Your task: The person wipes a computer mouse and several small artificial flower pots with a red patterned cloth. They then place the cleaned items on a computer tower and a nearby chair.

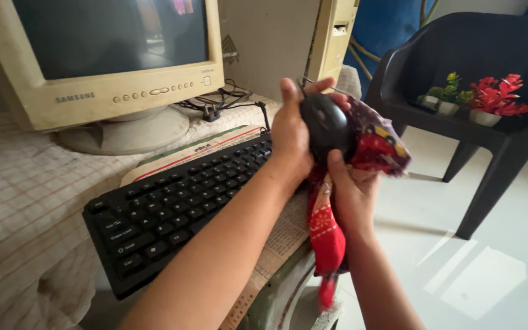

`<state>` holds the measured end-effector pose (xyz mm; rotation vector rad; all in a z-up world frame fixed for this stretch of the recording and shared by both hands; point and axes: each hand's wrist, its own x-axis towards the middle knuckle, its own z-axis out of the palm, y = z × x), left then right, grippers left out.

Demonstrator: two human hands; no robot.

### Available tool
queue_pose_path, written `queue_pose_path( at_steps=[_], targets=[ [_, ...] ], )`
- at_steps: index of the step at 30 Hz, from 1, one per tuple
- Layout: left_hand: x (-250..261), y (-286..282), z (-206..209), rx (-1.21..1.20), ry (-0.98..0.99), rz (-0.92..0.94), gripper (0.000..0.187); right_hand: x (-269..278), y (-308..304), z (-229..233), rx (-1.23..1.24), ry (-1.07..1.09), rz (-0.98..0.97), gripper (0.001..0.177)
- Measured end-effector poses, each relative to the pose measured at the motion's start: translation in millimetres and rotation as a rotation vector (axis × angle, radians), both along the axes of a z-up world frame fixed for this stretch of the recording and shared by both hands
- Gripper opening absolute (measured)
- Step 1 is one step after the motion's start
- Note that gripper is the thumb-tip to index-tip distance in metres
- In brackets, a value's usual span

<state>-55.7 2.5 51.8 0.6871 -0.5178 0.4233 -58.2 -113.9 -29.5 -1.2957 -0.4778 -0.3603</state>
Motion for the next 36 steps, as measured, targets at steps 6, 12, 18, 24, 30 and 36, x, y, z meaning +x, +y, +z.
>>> queue_pose_path(
  at_steps=[6,12,18,24,30,36],
  targets=[
    [-8,-2,-3,0.894,0.445,0.989,0.079,15,-22,-15,0.549,-0.165,0.181,0.046],
    [-24,6,1,1.306,-0.172,1.351,0.101,52,-114,-27,0.066,0.025,0.146,0.031],
    [-19,-7,-12,1.912,0.019,0.904,0.082,72,-128,-67,-0.103,0.094,0.051,0.027],
    [-24,-17,-13,1.859,0.062,0.902,0.063,63,-116,-64,0.201,0.277,0.027,0.022],
    [-30,-21,-5,1.877,0.001,1.05,0.049,27,-121,-17,0.122,-0.005,-0.308,0.022],
    [-32,-25,-13,1.782,-0.201,1.138,0.053,-10,-60,0,-0.596,-0.515,-0.557,0.039]
  ],
)
